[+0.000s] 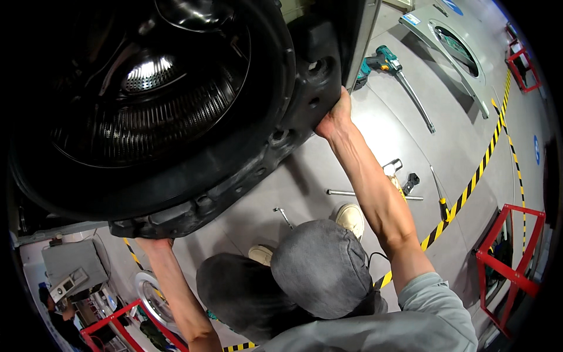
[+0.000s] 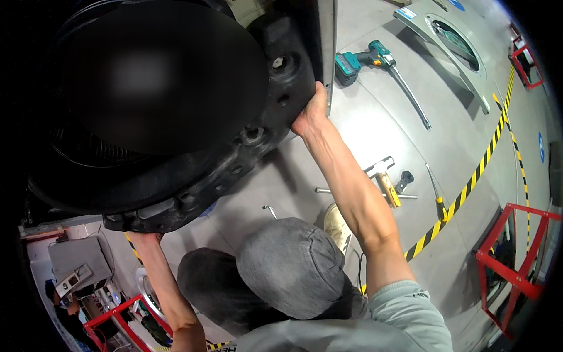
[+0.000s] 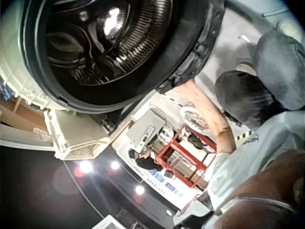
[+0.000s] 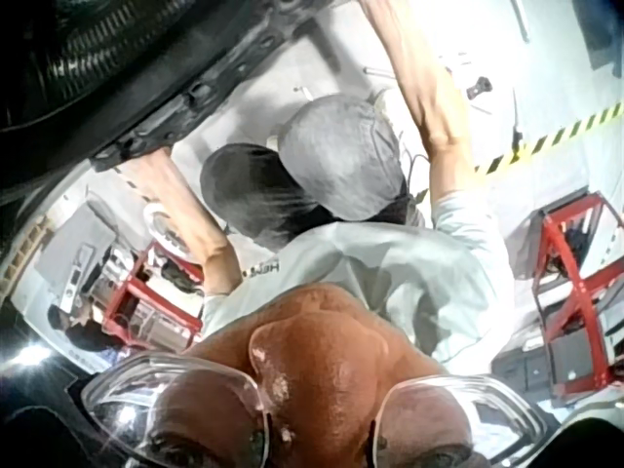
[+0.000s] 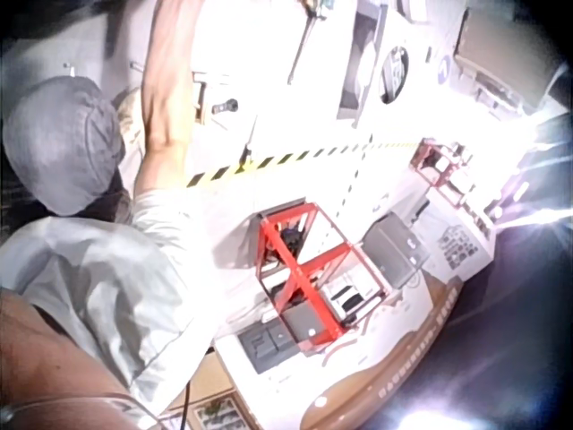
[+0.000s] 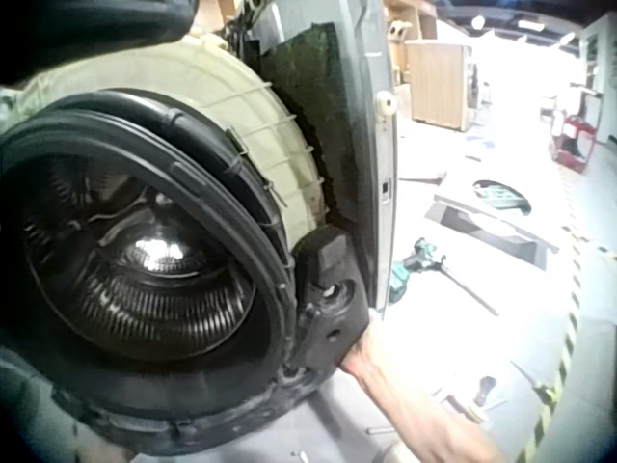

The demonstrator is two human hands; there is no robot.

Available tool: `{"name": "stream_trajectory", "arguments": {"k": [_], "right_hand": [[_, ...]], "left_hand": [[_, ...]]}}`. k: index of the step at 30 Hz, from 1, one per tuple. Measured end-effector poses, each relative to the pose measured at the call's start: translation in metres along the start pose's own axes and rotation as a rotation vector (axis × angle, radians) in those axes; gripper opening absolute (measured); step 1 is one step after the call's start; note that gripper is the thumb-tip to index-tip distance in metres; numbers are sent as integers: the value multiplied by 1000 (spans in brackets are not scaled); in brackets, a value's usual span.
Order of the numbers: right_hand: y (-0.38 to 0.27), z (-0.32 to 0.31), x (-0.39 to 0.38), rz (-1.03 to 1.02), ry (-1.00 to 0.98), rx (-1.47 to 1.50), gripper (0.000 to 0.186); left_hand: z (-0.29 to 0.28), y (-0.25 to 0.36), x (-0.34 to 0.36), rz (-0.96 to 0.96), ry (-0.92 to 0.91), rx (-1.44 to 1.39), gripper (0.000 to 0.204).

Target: The person positions a grey plastic balancing weight onto the front of a washing machine drum and secures it using several metal bolts and washers with a power impact driver.

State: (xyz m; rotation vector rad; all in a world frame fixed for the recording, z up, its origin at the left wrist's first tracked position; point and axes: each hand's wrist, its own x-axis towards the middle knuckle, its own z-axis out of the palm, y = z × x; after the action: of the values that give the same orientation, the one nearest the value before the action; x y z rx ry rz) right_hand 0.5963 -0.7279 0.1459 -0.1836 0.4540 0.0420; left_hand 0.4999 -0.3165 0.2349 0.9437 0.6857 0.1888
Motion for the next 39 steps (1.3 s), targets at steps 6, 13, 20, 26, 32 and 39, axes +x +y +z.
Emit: {"name": "stream_trajectory", "arguments": {"k": [6,13,20,26,32,39], "right_hand": [[-2,-7,19,-48,59,-10,44],[1,-32,44,-137,124,-214,35],[13,-18,18,-196,181,-496,46],[-8,-24,35,-276,246,-405,47],[14,-6,30,-346,391,-440,44],[-12,-34,52,-357,349,-401,39]], "left_hand": [[8,-12,-2,-5,94,-15,55],[-75,-20,51,226,-86,-78,44],[-44,-22,45,179,10,-426,38],[-12,-24,39,59,287,-434,39],[-4,-21,30,54,408,-364,45],[14,-24,36,3,487,-257,65]]}}
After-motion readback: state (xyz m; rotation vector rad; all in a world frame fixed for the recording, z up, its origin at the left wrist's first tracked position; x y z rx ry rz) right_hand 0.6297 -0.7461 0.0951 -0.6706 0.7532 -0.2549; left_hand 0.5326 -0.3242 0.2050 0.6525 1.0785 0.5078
